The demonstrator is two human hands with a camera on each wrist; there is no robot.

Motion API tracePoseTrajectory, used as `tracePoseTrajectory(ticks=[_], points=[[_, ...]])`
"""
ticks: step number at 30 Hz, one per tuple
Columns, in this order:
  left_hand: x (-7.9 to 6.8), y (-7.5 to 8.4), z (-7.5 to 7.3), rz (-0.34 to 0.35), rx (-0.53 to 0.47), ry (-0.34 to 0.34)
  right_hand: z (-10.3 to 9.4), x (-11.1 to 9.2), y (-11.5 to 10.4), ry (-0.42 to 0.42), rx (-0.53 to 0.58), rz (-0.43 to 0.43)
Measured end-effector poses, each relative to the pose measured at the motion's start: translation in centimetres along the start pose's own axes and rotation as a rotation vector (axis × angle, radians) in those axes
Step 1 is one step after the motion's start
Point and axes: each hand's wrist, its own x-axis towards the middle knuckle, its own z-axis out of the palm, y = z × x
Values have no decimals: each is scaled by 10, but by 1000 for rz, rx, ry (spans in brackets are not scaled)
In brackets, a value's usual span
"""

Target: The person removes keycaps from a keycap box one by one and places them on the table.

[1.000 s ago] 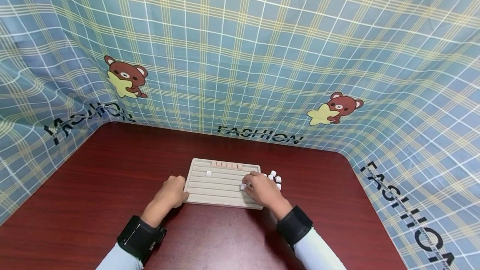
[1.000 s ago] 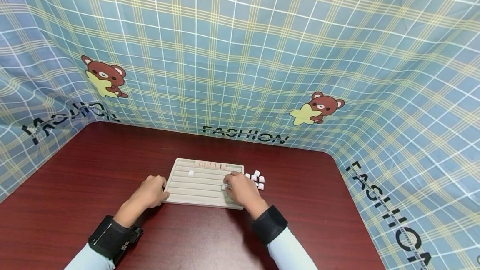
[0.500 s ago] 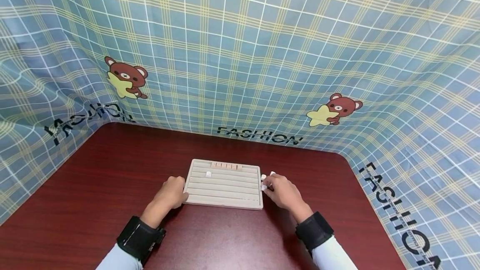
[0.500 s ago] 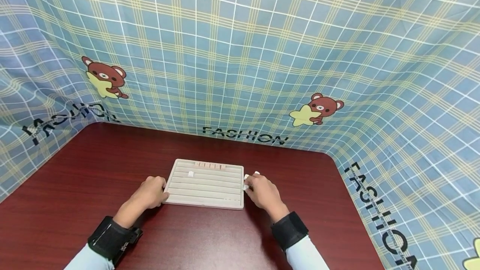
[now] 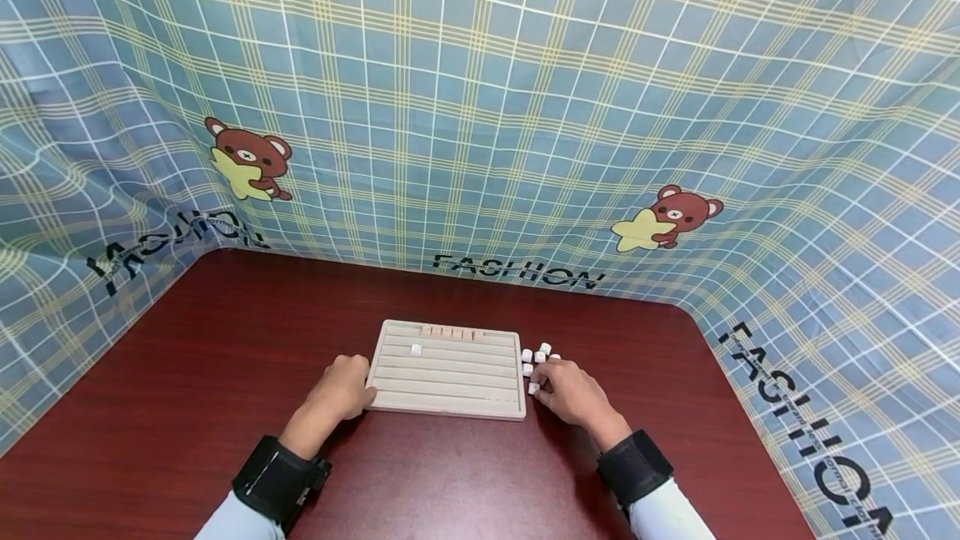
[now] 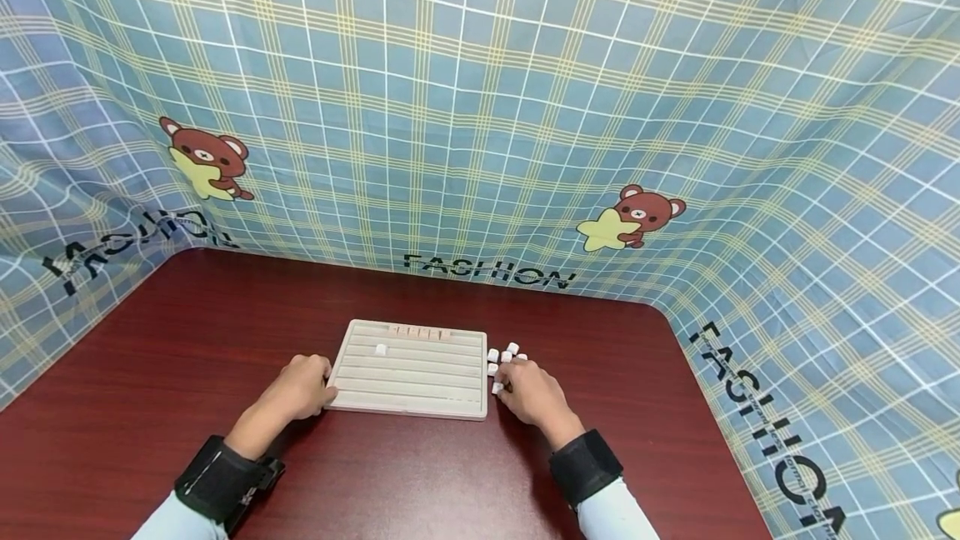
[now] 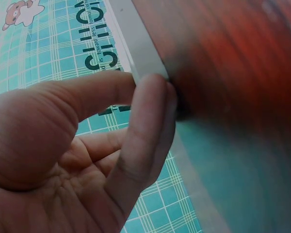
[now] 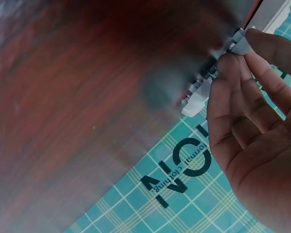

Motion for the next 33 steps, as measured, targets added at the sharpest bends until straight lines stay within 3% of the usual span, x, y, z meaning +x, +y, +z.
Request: tracePoseTrajectory(ticks=[19,33], points=[[0,-1,1,4,-13,3,-2,6,4,17,43,26],[0,-3,2,2,-29,5,-4,29,-27,49,61,-38]])
